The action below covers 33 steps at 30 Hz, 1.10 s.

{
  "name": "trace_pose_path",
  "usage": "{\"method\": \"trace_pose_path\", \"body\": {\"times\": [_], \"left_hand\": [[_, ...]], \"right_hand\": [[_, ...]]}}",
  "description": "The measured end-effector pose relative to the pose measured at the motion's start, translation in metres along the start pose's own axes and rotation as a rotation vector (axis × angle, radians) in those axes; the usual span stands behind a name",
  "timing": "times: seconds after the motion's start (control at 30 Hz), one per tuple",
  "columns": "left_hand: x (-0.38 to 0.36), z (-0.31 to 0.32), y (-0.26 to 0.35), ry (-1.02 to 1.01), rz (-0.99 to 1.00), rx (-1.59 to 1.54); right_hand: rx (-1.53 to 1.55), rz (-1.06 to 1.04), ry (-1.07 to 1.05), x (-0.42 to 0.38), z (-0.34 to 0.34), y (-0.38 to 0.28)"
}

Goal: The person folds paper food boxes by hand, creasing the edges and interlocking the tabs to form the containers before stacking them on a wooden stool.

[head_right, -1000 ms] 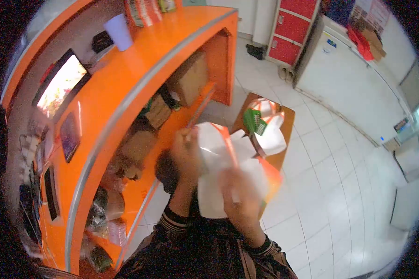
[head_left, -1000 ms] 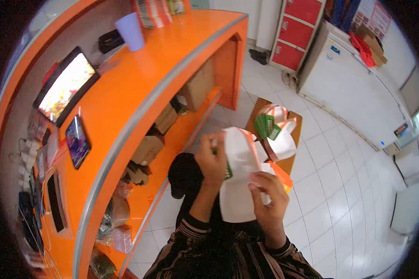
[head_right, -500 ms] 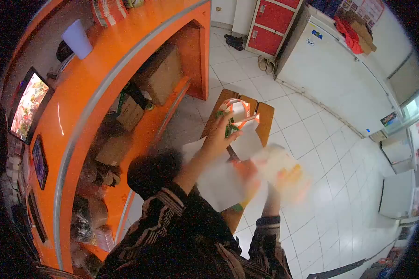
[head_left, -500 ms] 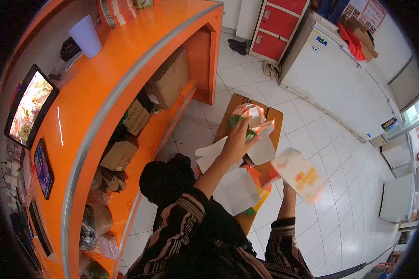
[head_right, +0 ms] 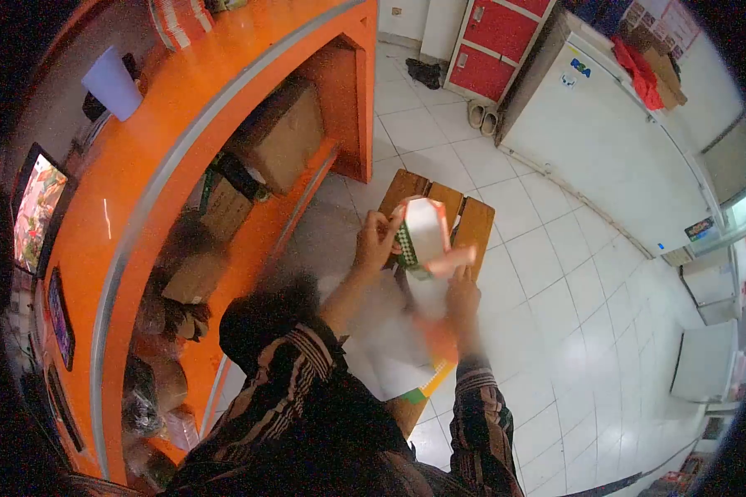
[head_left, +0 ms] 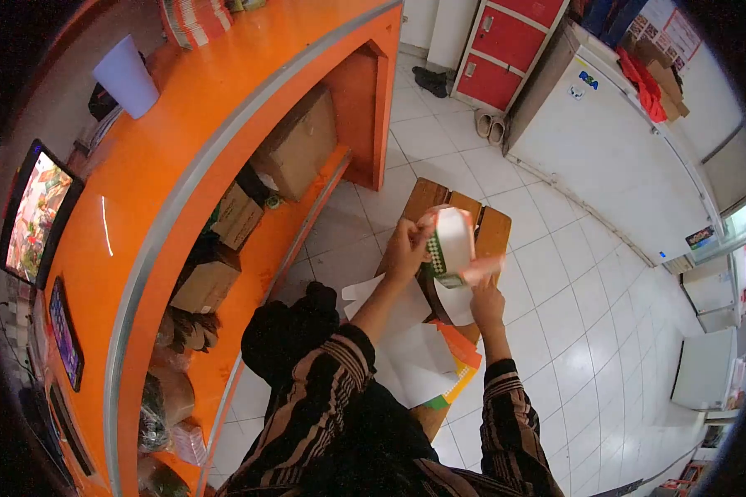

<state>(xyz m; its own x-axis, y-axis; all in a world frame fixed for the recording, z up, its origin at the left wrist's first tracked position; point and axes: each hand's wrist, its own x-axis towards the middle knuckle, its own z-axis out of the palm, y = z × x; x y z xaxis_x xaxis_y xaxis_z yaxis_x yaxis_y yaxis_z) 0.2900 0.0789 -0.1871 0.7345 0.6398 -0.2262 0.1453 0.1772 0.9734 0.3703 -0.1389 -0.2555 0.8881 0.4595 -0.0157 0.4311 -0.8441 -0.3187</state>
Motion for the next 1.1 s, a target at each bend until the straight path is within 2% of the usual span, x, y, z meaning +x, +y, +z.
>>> {"method": "trace_pose_path", "body": {"times": [0.07, 0.1, 0.13, 0.17, 0.2, 0.27, 0.3, 0.33, 0.4, 0.43, 0.47, 0.53, 0.6, 0.67, 0.7, 0.77, 0.8, 0.9, 0.97, 1.0, 1.07, 1.1], "left_hand": [[-0.013, 0.006, -0.015, -0.204, 0.422, 0.014], [-0.02, 0.006, -0.008, -0.205, 0.418, 0.015], [-0.026, 0.007, 0.0, -0.166, 0.685, 0.28], [-0.029, 0.008, 0.004, -0.121, 0.949, 0.548], [-0.026, 0.008, -0.002, -0.119, 0.952, 0.545], [-0.023, 0.008, -0.011, -0.165, 0.75, 0.559], [-0.023, 0.014, -0.01, -0.036, 0.701, 0.525], [-0.018, 0.018, -0.014, -0.032, 0.704, 0.522], [-0.003, 0.025, -0.024, 0.118, 0.176, 0.621], [0.004, 0.019, -0.031, 0.001, -0.051, 0.373], [0.014, 0.018, -0.05, 0.002, -0.045, 0.367], [0.03, 0.017, -0.088, 0.319, 0.143, 0.443], [0.017, 0.015, -0.072, 0.349, 0.208, 0.432], [0.004, 0.012, -0.051, 0.285, 0.413, 0.448], [-0.003, 0.011, -0.041, 0.278, 0.4, 0.468], [-0.022, 0.007, -0.02, 0.233, 0.416, 0.372], [-0.028, -0.001, -0.013, 0.209, 0.455, 0.363], [-0.043, -0.017, -0.004, 0.144, 0.399, 0.336], [-0.075, -0.032, 0.033, 0.086, 0.359, 0.273], [-0.092, -0.041, 0.048, 0.041, 0.325, 0.211], [-0.119, -0.062, 0.054, -0.037, 0.403, 0.21], [-0.133, -0.073, 0.057, -0.113, 0.448, 0.106]], "right_hand": [[0.019, 0.041, -0.071, -0.004, 0.001, 0.007], [0.031, -0.059, -0.011, -0.008, -0.007, 0.004], [0.042, -0.161, 0.053, -0.008, -0.015, 0.0], [-0.078, -0.07, -0.165, 0.0, -0.022, -0.003], [-0.081, -0.072, -0.161, 0.002, -0.026, -0.007], [-0.018, -0.053, -0.049, -0.003, -0.034, -0.019], [-0.021, -0.055, -0.047, -0.006, -0.04, -0.024], [0.018, -0.107, -0.071, -0.008, -0.046, -0.027], [0.053, -0.161, -0.09, -0.012, -0.051, -0.032], [0.053, -0.167, -0.101, -0.015, -0.052, -0.032], [0.052, -0.176, -0.11, -0.015, -0.053, -0.031], [-0.003, -0.18, -0.127, -0.013, -0.045, -0.025], [-0.056, -0.189, -0.147, -0.015, -0.047, -0.026], [0.021, -0.228, -0.049, -0.02, -0.057, -0.037], [0.028, -0.242, -0.046, -0.025, -0.064, -0.044], [0.063, -0.356, 0.34, -0.043, -0.075, -0.061], [0.092, -0.306, 0.51, -0.065, -0.07, -0.07], [0.127, -0.379, 0.421, -0.122, -0.043, -0.082], [0.18, -0.239, 0.146, -0.157, -0.025, -0.087], [0.207, -0.272, 0.137, -0.172, -0.01, -0.082], [-0.185, -0.035, -0.014, -0.181, 0.017, -0.07], [-0.17, -0.06, -0.016, -0.177, 0.018, -0.071]]}}
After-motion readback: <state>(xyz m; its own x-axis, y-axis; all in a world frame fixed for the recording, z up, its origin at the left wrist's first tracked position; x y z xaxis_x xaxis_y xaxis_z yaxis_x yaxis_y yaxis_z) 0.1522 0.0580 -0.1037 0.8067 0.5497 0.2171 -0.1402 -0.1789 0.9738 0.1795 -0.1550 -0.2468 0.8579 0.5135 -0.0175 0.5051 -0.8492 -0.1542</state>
